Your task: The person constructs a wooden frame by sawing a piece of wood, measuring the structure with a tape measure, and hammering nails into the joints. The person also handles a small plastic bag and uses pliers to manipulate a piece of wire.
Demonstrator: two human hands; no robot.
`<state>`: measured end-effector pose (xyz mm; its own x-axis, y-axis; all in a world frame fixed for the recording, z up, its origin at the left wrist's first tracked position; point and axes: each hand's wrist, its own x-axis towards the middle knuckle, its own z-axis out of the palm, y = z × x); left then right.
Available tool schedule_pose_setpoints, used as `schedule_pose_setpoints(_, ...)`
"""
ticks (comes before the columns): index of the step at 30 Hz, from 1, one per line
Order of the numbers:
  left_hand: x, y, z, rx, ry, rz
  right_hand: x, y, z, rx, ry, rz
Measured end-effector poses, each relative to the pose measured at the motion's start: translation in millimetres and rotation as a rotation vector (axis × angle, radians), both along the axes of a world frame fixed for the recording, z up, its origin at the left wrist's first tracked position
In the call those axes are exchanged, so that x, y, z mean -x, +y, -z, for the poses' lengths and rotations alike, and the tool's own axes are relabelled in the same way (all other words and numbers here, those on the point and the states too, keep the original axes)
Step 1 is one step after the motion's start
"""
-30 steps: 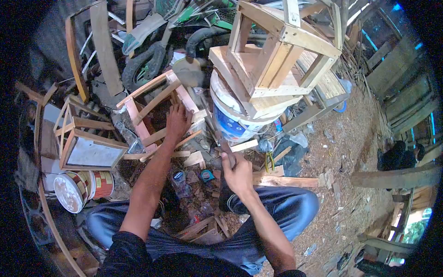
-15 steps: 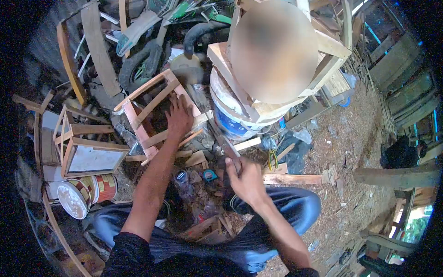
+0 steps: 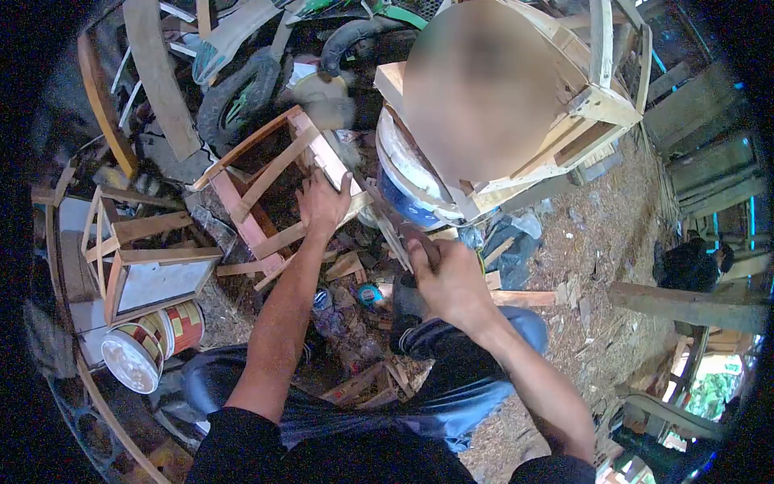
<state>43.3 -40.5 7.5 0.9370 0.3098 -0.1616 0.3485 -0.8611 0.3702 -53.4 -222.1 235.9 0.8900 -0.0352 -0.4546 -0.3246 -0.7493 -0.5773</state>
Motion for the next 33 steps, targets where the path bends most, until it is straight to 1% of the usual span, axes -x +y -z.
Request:
schedule_pose_setpoints(2, 0, -1, -1, 0.024, 0.02, 0.003, -6, 4, -2, 0.03, -0.123, -0.067)
schedule_pose_setpoints(4, -1, -5, 4, -0.045, -0.09, 0.029, -9, 7, 16, 0.063, -0.158, -0.056)
schedule_pose_setpoints(5, -3, -7, 3, -0.042, -0.103, 0.033, -10, 4, 26, 0.094, -0.198, -0.039)
schedule_pose_setpoints(6, -4, -11, 3, -0.047, -0.041, 0.057, -9, -1, 29, 0.079, -0.208, -0.028)
schedule_pose_setpoints(7, -8, -12, 0, -0.055, 0.015, 0.082, -9, -7, 21, 0.087, -0.229, -0.017)
schedule_pose_setpoints(8, -4, -8, 0, -0.003, -0.002, 0.047, -9, -11, 14, 0.01, -0.151, 0.0)
schedule_pose_setpoints(9, 3, 1, -17, 0.068, 0.04, 0.033, -9, -14, 11, -0.071, -0.069, 0.01)
schedule_pose_setpoints(10, 4, 5, -17, 0.084, 0.035, 0.032, -14, -14, 17, -0.038, 0.033, 0.012)
schedule_pose_setpoints(11, 7, 10, -17, 0.098, 0.035, 0.028, -13, -8, 20, -0.046, 0.039, 0.003)
schedule_pose_setpoints(13, 5, 8, -8, 0.056, 0.009, 0.013, -21, 2, 15, 0.008, -0.154, -0.135)
schedule_pose_setpoints(14, 5, 4, -1, 0.017, 0.002, 0.011, -29, 1, 8, 0.066, 0.007, -0.096)
schedule_pose_setpoints(15, 9, 2, 2, 0.021, 0.012, 0.011, -36, 3, 1, 0.069, 0.018, -0.096)
schedule_pose_setpoints(17, 8, 4, 4, -0.014, -0.056, -0.007, -52, 9, -5, -0.021, 0.148, 0.014)
schedule_pose_setpoints(18, 7, 9, -30, 0.088, 0.215, 0.06, -58, 11, 2, 0.067, 0.116, -0.052)
schedule_pose_setpoints(19, 5, 7, -26, 0.088, 0.217, 0.061, -61, 17, -1, 0.067, 0.118, -0.051)
schedule_pose_setpoints(21, 9, 4, -17, 0.069, 0.053, -0.026, -62, 27, -9, 0.177, 0.022, -0.181)
schedule_pose_setpoints(22, 9, 3, -15, 0.073, 0.059, -0.027, -64, 28, -6, 0.181, 0.028, -0.183)
schedule_pose_setpoints(24, 7, 6, -10, 0.118, 0.07, -0.02, -70, 32, -2, 0.101, 0.019, -0.181)
schedule_pose_setpoints(25, 7, 9, -6, 0.12, 0.078, -0.032, -76, 38, -3, 0.101, 0.026, -0.193)
schedule_pose_setpoints(27, 9, 3, -4, 0.1, -0.019, 0.001, -81, 43, -16, 0.01, 0.182, -0.166)
schedule_pose_setpoints(28, 10, 2, -17, 0.086, 0.005, -0.003, -76, 33, -18, 0.138, 0.037, -0.313)
schedule_pose_setpoints(29, 18, 8, -33, 0.161, 0.016, 0.027, -58, 21, 2, 0.132, 0.015, -0.303)
schedule_pose_setpoints(30, 19, 10, -13, 0.135, -0.058, -0.041, -34, 14, 41, 0.089, -0.133, -0.196)
schedule_pose_setpoints(31, 11, 13, 11, 0.119, -0.134, -0.126, -27, 15, 60, 0.047, -0.278, -0.106)
schedule_pose_setpoints(32, 9, 6, 7, 0.05, -0.112, -0.174, -25, 18, 59, 0.04, -0.291, -0.122)
schedule_pose_setpoints(33, 11, 6, 2, 0.044, -0.113, -0.17, -19, 18, 61, -0.006, -0.28, -0.072)
